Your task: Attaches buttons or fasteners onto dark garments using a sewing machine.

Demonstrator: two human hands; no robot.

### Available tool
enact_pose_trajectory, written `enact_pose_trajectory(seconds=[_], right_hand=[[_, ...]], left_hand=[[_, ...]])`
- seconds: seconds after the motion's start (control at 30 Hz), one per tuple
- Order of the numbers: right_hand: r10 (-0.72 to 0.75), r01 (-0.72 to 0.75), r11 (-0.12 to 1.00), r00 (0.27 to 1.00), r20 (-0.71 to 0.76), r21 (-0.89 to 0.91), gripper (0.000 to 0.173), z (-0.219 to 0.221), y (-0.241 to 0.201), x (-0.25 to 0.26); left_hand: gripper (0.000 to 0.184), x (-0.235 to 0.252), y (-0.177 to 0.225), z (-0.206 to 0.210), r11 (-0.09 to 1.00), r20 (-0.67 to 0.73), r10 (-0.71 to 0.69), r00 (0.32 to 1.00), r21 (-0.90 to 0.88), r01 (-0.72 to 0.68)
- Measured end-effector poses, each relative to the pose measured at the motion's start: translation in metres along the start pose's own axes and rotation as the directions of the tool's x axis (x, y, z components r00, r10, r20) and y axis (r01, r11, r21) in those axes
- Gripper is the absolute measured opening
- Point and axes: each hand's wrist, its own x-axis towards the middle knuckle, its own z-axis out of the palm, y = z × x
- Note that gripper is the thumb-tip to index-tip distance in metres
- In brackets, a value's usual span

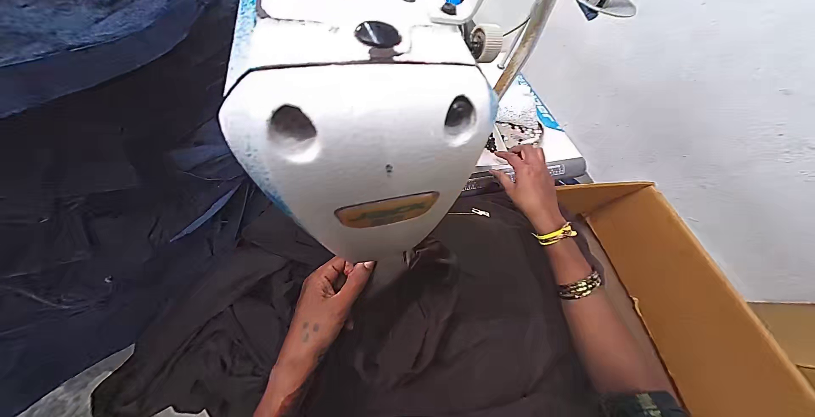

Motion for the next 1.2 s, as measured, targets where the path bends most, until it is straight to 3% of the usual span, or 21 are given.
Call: enact_pose_trajectory(seconds=[0.2,0.3,0.37,0.47,0.57,0.63,0.67,0.73,0.8,0.83,0.9,0.93,1.0,1.03,1.1,1.17,1.2], right_hand=[[-0.121,0.125,0.988,0.992,0.042,-0.090,0.040,0.023,-0.001,0.019],[-0.129,0.129,0.990,0.992,0.010,-0.064,0.022,0.021,-0.002,0.012],[-0.130,0.132,0.991,0.988,-0.078,0.028,0.011,0.013,-0.002,0.000],[0.025,0.017,0.961,0.989,-0.148,0.275,0.016,-0.001,-0.016,-0.017],[0.176,-0.150,0.876,0.984,-0.014,0.459,0.014,-0.015,-0.049,-0.019],[0.165,-0.199,0.832,0.980,0.111,0.518,0.017,-0.027,-0.079,-0.017],[0.098,-0.135,0.845,0.990,0.098,0.517,0.015,-0.031,-0.094,-0.019],[-0.172,0.199,0.885,0.980,-0.103,0.422,0.013,-0.030,-0.120,-0.030],[-0.432,0.497,0.823,0.862,-0.264,0.274,0.017,-0.019,-0.145,-0.046],[-0.536,0.601,0.775,0.789,-0.301,0.194,0.019,-0.013,-0.157,-0.053],[-0.668,0.719,0.694,0.666,-0.331,0.045,0.022,-0.004,-0.178,-0.057],[-0.678,0.718,0.696,0.659,-0.326,0.004,0.022,-0.003,-0.185,-0.057],[-0.649,0.685,0.728,0.686,-0.328,-0.007,0.019,-0.004,-0.189,-0.057],[-0.609,0.663,0.746,0.720,-0.332,0.068,0.016,-0.005,-0.186,-0.059],[-0.503,0.573,0.698,0.819,-0.276,0.430,0.017,-0.011,-0.178,-0.068],[-0.489,0.257,0.394,0.871,-0.035,0.883,0.035,-0.017,-0.175,-0.083],[-0.570,0.025,0.229,0.814,0.114,0.973,0.046,-0.019,-0.174,-0.089]], left_hand=[[0.027,0.000,0.000,0.002,1.000,-0.036,-0.005,0.999,0.002,0.005],[0.025,-0.002,-0.005,0.001,0.997,-0.080,0.083,0.993,0.008,-0.083],[0.019,-0.007,-0.011,0.002,0.973,-0.138,0.227,0.964,0.075,-0.219],[0.021,-0.015,-0.010,0.004,0.936,-0.217,0.325,0.921,0.211,-0.281],[0.033,-0.015,-0.005,0.003,0.929,-0.143,0.269,0.953,0.299,-0.217],[0.039,-0.016,-0.006,-0.007,0.914,0.000,0.319,0.948,0.263,-0.308],[0.041,-0.020,-0.010,-0.015,0.894,0.085,0.385,0.919,0.214,-0.394],[0.035,-0.032,-0.026,-0.037,0.913,0.254,0.393,0.884,0.010,-0.409],[0.018,-0.044,-0.045,-0.057,0.954,0.399,0.279,0.873,-0.222,-0.203],[0.019,-0.048,-0.051,-0.060,0.941,0.447,0.231,0.864,-0.327,-0.083],[0.039,-0.050,-0.047,-0.058,0.903,0.521,0.167,0.837,-0.423,0.083],[0.042,-0.052,-0.040,-0.054,0.920,0.526,0.130,0.840,-0.381,0.096],[0.022,-0.052,-0.028,-0.041,0.975,0.474,0.127,0.871,-0.223,-0.021],[0.016,-0.052,-0.023,-0.035,0.980,0.442,0.187,0.877,-0.145,-0.136],[0.031,-0.052,-0.011,-0.030,0.898,0.407,0.404,0.819,-0.005,-0.440],[0.036,-0.052,0.003,-0.027,0.753,0.407,0.589,0.698,0.037,-0.657],[0.035,-0.050,0.007,-0.029,0.701,0.404,0.641,0.652,0.036,-0.712]])
